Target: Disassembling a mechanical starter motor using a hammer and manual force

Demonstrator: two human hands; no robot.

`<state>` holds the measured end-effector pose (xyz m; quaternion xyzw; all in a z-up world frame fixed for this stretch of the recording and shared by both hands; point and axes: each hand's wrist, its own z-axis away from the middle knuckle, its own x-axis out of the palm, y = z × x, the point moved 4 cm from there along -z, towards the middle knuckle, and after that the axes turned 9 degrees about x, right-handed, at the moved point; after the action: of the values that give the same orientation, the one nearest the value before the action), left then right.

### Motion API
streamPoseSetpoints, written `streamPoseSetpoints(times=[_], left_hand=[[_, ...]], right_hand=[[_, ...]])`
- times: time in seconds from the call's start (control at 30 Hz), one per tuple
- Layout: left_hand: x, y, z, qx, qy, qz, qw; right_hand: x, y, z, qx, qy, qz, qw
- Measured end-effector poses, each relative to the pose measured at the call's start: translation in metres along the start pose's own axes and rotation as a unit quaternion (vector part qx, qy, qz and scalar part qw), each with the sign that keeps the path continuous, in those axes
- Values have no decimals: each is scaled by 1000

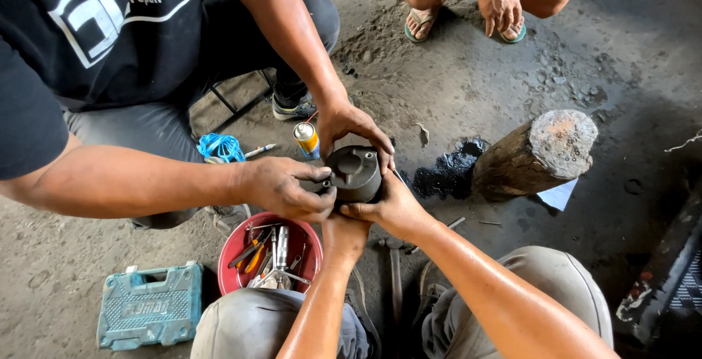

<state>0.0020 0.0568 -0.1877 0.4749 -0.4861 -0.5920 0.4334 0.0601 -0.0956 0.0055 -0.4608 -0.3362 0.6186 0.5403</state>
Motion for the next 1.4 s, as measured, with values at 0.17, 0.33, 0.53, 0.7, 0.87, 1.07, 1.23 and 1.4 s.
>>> streamPoseSetpoints(times=[0.17,0.33,0.53,0.7,0.87,1.07,1.23,1.4], left_hand=[[-3,3,-2,5,7,-1,1000],[-6,6,-2,10,10,-3,1000],[-8,7,1,13,14,-3,1000],[-10,7,4,14,15,-3,1000],[-8,5,4,16,12,-5,1000],[-9,2,4,18,11,-6,1000],[-8,2,5,21,10,-8,1000],[-7,2,5,24,7,-9,1000]], right_hand=[[0,3,-2,-27,-1,-15,1000],[0,7,-2,-42,-2,13,999],[1,4,-4,-49,-8,3,999],[0,12,-7,-37,-5,-14,999],[1,1,-3,-28,-6,2,1000],[-1,12,-5,-33,3,4,999],[-2,9,-3,-20,-13,-24,999],[-2,4,-3,-22,-19,-29,999]])
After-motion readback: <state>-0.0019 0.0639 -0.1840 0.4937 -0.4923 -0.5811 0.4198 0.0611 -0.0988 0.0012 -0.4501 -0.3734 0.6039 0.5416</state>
